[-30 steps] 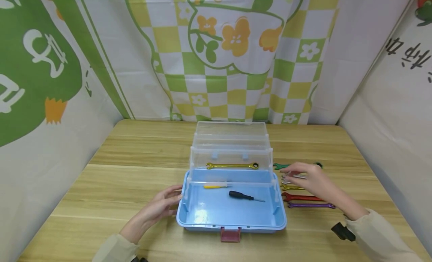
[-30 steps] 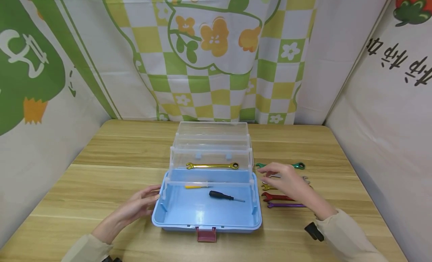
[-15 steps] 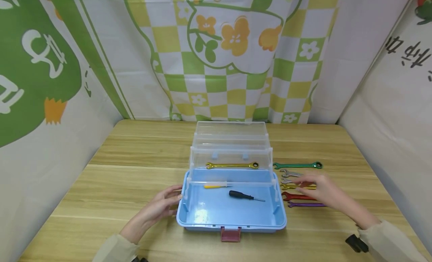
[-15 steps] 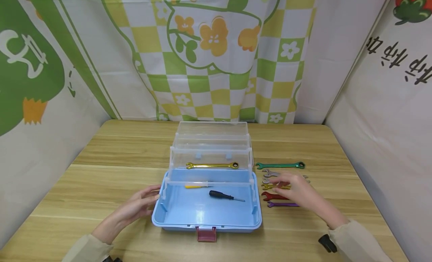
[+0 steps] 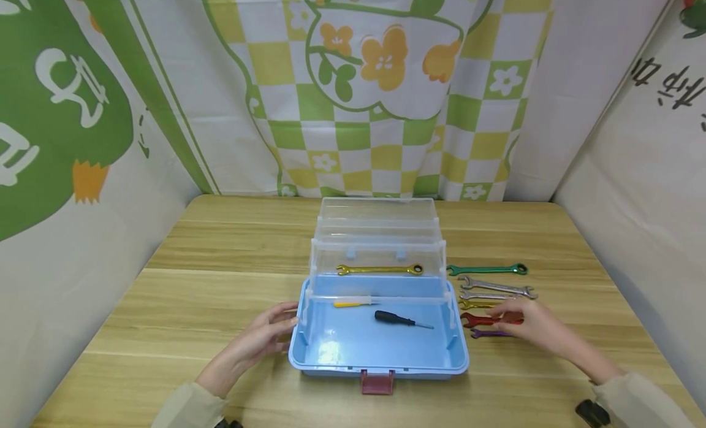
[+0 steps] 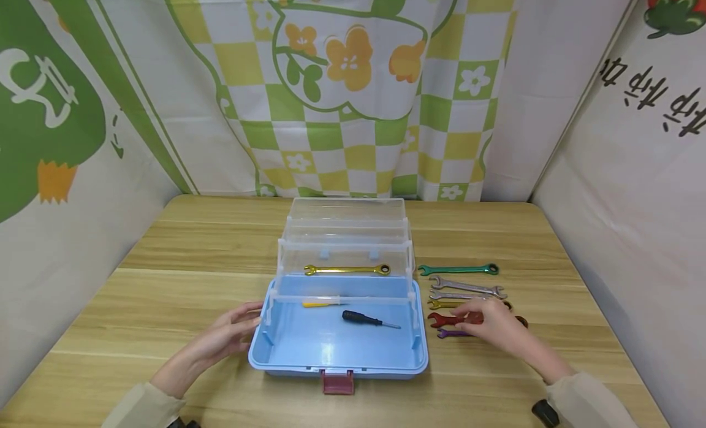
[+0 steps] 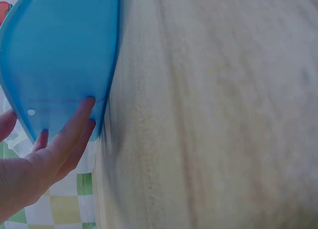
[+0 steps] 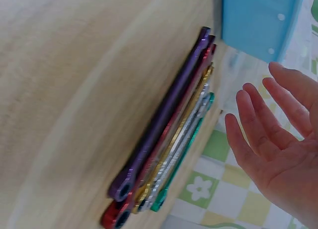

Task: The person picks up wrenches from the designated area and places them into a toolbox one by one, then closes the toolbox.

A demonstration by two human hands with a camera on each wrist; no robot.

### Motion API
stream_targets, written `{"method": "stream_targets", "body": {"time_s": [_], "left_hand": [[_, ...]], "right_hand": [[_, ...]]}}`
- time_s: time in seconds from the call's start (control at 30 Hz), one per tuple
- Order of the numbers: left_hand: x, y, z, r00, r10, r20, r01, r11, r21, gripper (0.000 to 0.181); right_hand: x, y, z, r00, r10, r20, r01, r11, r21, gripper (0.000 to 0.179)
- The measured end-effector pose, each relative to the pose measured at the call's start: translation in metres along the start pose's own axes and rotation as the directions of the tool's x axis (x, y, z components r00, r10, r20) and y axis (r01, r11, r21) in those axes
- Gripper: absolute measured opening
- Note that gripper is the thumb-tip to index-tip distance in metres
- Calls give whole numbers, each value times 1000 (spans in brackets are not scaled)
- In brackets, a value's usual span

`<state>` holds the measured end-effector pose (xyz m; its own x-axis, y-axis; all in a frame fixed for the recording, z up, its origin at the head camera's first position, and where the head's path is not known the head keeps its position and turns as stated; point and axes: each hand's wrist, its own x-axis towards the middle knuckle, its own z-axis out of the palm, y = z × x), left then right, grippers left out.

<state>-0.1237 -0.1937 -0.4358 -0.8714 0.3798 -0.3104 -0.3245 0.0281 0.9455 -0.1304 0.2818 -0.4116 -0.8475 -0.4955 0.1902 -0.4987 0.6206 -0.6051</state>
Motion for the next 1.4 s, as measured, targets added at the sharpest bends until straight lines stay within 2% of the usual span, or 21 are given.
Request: {"method": "stream_targets", "body": {"time_s": [0.2,0.6,1.13,1.4], "left_hand": [[0,0,0,1000,4,4,-4,1000,-8,62],[0,1,0,1000,9,18,-8,1000,-15,63],[-2,1,-1,1000,9,24,-9,1000,-6,62],[-1,1,0,1000,-3,16,4,1000,-11,62]], "right_hand": [[-5,7,3,992,96,79,-92,994,-59,19],[-9,23,10,985,91,146,-82,994,-68,19],[-13,32,16,984,119,136,-100,986,-134,16],[-15,30,19,991,107,85,-90,979,-183,9]]}}
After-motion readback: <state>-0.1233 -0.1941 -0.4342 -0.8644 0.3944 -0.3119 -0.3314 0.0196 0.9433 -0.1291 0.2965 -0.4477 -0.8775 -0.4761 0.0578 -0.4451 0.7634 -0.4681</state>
